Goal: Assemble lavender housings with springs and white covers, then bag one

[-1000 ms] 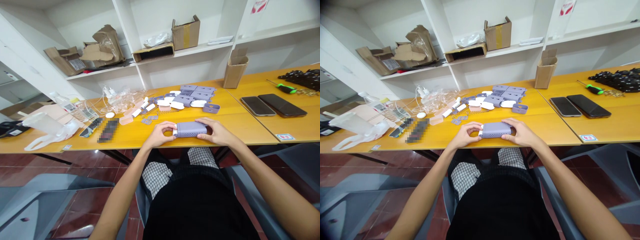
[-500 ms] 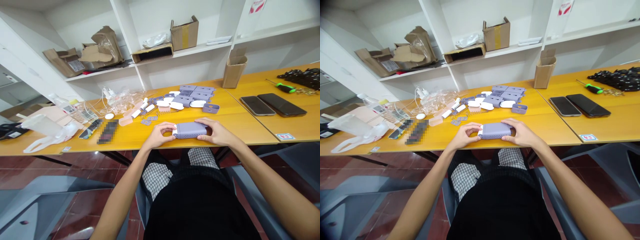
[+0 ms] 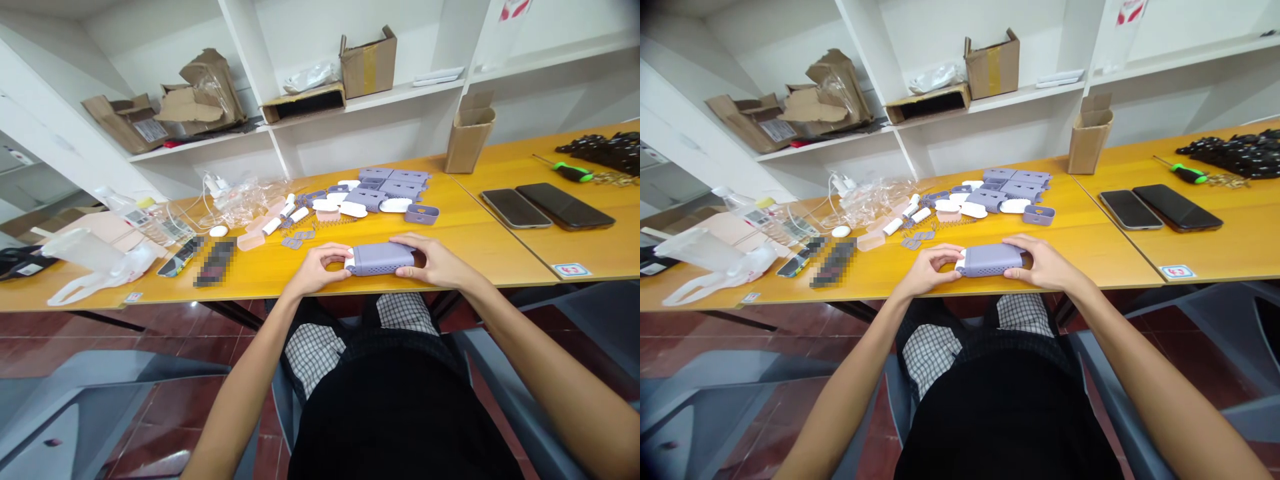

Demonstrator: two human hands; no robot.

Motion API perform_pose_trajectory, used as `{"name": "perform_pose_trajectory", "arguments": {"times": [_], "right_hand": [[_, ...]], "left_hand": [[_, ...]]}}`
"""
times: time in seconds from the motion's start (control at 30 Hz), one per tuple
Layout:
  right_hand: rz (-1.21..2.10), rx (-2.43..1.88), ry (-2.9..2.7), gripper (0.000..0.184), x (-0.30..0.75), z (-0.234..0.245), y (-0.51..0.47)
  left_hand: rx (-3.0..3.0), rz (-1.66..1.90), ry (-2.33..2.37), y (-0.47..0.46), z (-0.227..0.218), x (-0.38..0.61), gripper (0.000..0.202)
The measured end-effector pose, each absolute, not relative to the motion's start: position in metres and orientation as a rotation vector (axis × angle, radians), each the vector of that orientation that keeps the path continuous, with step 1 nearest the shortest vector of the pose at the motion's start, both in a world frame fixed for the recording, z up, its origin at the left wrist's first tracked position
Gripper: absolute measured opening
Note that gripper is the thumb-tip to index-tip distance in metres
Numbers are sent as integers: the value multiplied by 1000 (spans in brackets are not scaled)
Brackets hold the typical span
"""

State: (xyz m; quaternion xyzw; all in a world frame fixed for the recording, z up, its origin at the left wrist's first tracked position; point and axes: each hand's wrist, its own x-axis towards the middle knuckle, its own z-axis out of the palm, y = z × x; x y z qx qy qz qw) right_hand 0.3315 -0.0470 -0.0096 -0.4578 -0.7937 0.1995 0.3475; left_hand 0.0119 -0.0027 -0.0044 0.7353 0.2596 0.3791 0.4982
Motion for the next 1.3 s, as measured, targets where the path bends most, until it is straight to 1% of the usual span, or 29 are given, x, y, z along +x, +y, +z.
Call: {"name": "perform_pose_trajectory", "arguments": {"times": [0.7, 1.3], "right_hand": [[561, -1200, -2066, 68, 333, -9, -45], [519, -1166, -2081, 68, 332, -10, -45]], "left_hand": [[1767, 913, 628, -2, -3, 11, 35], [1749, 944, 656, -3, -7, 14, 36]]}}
